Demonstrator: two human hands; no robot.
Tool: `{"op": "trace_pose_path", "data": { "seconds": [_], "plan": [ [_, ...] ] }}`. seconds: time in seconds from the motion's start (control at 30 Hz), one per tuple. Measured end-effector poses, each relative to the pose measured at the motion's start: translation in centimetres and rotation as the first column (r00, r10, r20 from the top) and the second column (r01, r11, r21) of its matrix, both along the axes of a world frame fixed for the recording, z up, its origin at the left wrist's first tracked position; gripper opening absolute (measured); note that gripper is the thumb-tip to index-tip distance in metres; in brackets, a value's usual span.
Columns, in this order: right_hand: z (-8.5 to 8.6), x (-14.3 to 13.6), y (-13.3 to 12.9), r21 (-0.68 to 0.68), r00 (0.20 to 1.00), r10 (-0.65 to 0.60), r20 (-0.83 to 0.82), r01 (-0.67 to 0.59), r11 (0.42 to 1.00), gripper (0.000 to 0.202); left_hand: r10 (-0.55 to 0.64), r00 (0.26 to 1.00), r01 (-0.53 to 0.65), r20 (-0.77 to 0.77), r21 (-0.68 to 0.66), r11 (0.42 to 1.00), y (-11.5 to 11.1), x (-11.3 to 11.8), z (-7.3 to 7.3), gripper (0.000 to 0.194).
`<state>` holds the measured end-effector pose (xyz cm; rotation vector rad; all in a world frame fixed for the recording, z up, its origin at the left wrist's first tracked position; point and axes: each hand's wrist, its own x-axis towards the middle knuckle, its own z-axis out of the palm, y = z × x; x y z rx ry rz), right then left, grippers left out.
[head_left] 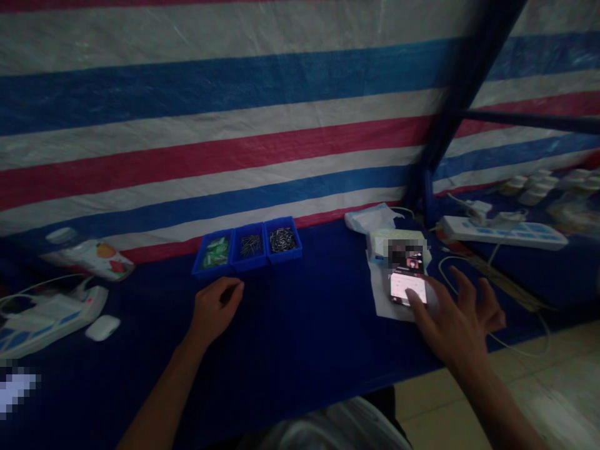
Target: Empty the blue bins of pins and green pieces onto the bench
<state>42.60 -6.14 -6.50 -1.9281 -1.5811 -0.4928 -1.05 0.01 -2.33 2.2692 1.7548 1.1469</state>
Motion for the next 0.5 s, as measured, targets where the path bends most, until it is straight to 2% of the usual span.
{"op": "trace_pose_path", "data": {
  "seconds": [0.13,0.33,0.5],
  "plan": [
    [-0.06,0.03,0.07,-0.022,0.999,-0.025,-0.029,0.024,0.999,0.047,0.0,1.0,0.0,-0.004,-0.011,1.0,-0.07,0.03,0.12,0.028],
    [-0.22,0.11,-0.02,0.021,0.998,-0.011,-0.063,0.012,1.0,0.048,-0.002,1.0,0.002,-0.004,0.007,1.0,-0.1,0.0,0.2,0.027],
    [0.46,-0.51,0.16,0.009,0.999,0.03,-0.013,-0.03,1.0,0.047,-0.004,1.0,0.004,-0.009,0.01,1.0,-0.08,-0.04,0.1,0.025]
  ]
}}
